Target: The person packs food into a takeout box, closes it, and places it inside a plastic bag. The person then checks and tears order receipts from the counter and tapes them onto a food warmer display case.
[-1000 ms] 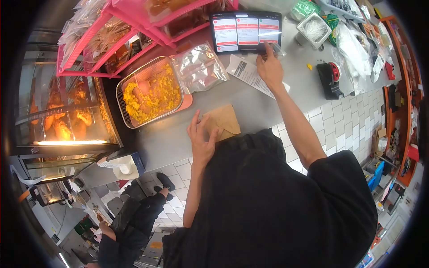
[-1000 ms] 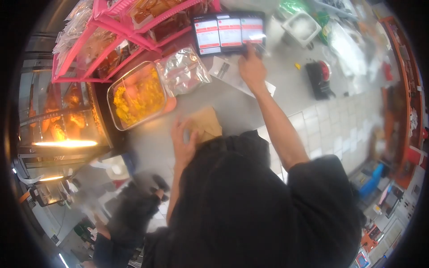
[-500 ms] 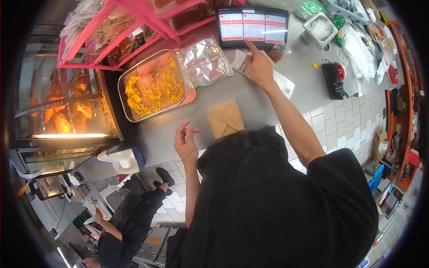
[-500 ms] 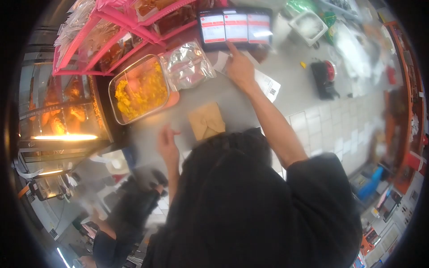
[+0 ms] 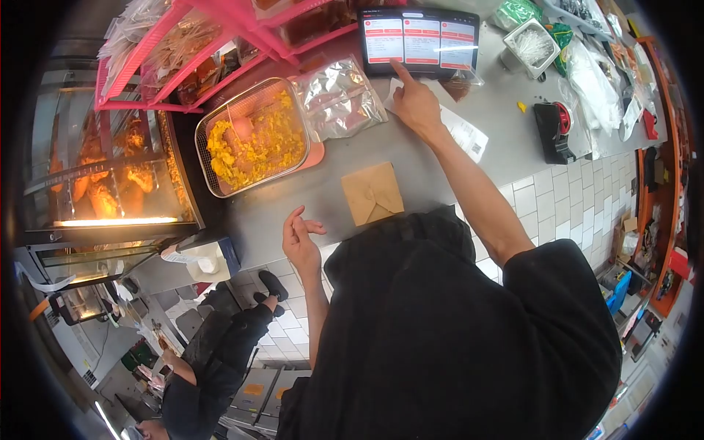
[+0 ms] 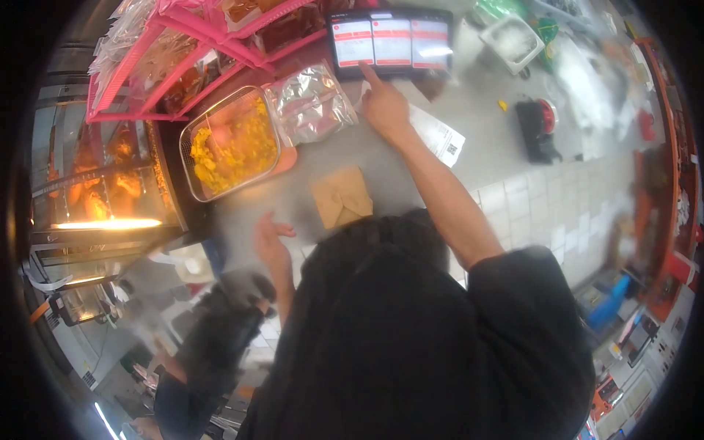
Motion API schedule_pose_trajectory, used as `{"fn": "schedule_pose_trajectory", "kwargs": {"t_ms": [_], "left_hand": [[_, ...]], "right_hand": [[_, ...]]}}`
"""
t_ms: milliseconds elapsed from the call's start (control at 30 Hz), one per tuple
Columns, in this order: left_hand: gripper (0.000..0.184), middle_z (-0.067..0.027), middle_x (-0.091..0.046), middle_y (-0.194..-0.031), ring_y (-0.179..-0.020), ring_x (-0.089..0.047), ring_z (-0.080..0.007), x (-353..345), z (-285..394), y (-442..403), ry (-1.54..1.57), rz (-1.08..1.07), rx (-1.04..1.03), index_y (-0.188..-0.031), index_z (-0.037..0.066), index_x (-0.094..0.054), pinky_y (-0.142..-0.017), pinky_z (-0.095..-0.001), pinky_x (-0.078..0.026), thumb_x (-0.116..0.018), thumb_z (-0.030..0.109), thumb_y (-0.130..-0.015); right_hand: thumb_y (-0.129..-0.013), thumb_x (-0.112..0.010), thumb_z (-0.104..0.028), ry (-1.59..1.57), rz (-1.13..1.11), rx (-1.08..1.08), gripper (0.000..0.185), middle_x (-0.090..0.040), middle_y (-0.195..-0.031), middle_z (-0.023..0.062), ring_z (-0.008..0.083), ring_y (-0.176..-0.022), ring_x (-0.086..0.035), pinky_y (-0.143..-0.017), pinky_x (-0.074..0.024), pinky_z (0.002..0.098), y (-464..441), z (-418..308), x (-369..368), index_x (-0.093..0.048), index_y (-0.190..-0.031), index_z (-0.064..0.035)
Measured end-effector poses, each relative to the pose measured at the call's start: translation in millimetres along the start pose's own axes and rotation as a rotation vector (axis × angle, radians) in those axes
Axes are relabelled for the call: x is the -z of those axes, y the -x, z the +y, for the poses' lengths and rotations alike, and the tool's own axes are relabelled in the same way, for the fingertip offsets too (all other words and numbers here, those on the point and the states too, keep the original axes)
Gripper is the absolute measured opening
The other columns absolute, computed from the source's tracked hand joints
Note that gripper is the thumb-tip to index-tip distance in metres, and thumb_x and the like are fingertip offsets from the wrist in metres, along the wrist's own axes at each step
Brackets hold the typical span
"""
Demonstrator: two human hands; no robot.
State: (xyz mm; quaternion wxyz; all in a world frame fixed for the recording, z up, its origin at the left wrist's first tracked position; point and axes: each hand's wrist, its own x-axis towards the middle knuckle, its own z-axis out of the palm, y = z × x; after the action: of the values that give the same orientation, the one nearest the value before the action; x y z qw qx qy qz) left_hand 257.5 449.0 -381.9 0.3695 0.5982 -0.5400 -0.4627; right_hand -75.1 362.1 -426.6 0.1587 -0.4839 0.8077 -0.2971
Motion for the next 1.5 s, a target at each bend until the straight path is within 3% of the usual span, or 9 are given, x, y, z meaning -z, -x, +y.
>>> {"fn": "schedule_pose_trajectory", "kwargs": {"t_ms": [300,633,833,900,1033,1233,1400,1433,1500], "left_hand": [[0.03,-0.0051,-0.061,-0.065,-0.071,-0.06,-0.012,2,1,2,0.031,0.016,0.039,-0.119,-0.002,-0.057,-0.076,-0.0269,-0.047,-0.043,0.02,-0.105],[0.029,-0.0048,-0.061,-0.066,-0.071,-0.06,-0.012,0,6,3,-0.015,0.028,0.032,-0.119,-0.001,-0.058,-0.076,-0.0272,-0.047,-0.043,0.019,-0.104],[0.026,-0.0049,-0.06,-0.067,-0.072,-0.06,-0.0109,-1,6,12,-0.027,0.023,0.057,-0.118,-0.001,-0.059,-0.075,-0.0256,-0.047,-0.045,0.016,-0.104],[0.026,-0.0042,-0.06,-0.066,-0.073,-0.06,-0.0104,-3,10,16,-0.044,-0.003,0.1,-0.118,0.0,-0.059,-0.075,-0.0254,-0.046,-0.045,0.016,-0.103],[0.026,-0.0036,-0.06,-0.066,-0.073,-0.059,-0.0103,-11,10,29,-0.046,0.006,0.124,-0.119,0.0,-0.059,-0.075,-0.0254,-0.046,-0.045,0.016,-0.103],[0.025,-0.0045,-0.06,-0.069,-0.073,-0.059,-0.0102,-36,33,38,-0.037,-0.013,0.074,-0.119,-0.001,-0.058,-0.074,-0.0249,-0.047,-0.045,0.015,-0.103],[0.023,-0.006,-0.061,-0.077,-0.072,-0.058,-0.01,-79,68,32,-0.095,0.061,-0.092,-0.117,-0.002,-0.058,-0.074,-0.025,-0.047,-0.046,0.011,-0.102],[0.023,-0.0059,-0.061,-0.078,-0.072,-0.058,-0.0101,-91,70,31,-0.055,0.068,-0.095,-0.117,-0.002,-0.058,-0.074,-0.0248,-0.047,-0.046,0.011,-0.102],[0.022,-0.0061,-0.061,-0.079,-0.072,-0.058,-0.0103,-119,81,34,-0.016,0.061,-0.112,-0.117,-0.002,-0.058,-0.074,-0.0248,-0.047,-0.047,0.01,-0.102]], "right_hand": [[-0.085,-0.05,-0.012,0.006,-0.049,-0.03,0.066,-0.067,-0.104,0.0227,0.0433,-0.088,-0.064,-0.078,-0.0505,0.0531,-4,-3,-2,-0.034,-0.147,-0.0268],[-0.083,-0.051,-0.011,-0.023,0.062,0.036,0.062,-0.067,-0.092,0.0211,0.0417,-0.083,-0.063,-0.076,-0.0486,0.0511,-1,6,-5,-0.041,-0.143,-0.0222],[-0.087,-0.059,-0.014,-0.223,0.092,-0.073,0.04,-0.066,-0.079,0.0152,0.0312,-0.073,-0.064,-0.071,-0.0489,0.0405,42,22,32,-0.058,-0.127,-0.0128],[-0.09,-0.064,-0.019,-0.242,0.138,-0.161,0.03,-0.065,-0.073,0.0113,0.0205,-0.067,-0.062,-0.066,-0.0483,0.0329,64,36,43,-0.064,-0.118,-0.0109],[-0.09,-0.068,-0.02,-0.332,0.216,-0.322,0.021,-0.062,-0.072,0.0027,0.0073,-0.067,-0.056,-0.063,-0.0451,0.0238,99,68,77,-0.068,-0.105,-0.0055],[-0.095,-0.063,-0.022,-0.424,0.44,-0.332,0.02,-0.062,-0.077,-0.0007,0.0044,-0.064,-0.049,-0.059,-0.0403,0.0203,116,146,145,-0.068,-0.099,-0.0029],[-0.1,-0.055,-0.022,-0.383,0.727,-0.505,0.023,-0.051,-0.066,-0.0036,0.0037,-0.057,-0.043,-0.053,-0.0355,0.0201,102,168,239,-0.07,-0.103,-0.0045],[-0.101,-0.053,-0.021,-0.224,0.759,-0.388,0.025,-0.047,-0.063,-0.004,0.0034,-0.056,-0.041,-0.051,-0.0337,0.0206,102,188,255,-0.071,-0.104,-0.0045],[-0.102,-0.049,-0.018,-0.324,0.788,-0.385,0.025,-0.056,-0.068,0.0007,0.0067,-0.059,-0.049,-0.056,-0.0413,0.0219,102,207,293,-0.066,-0.109,-0.0005]]}}
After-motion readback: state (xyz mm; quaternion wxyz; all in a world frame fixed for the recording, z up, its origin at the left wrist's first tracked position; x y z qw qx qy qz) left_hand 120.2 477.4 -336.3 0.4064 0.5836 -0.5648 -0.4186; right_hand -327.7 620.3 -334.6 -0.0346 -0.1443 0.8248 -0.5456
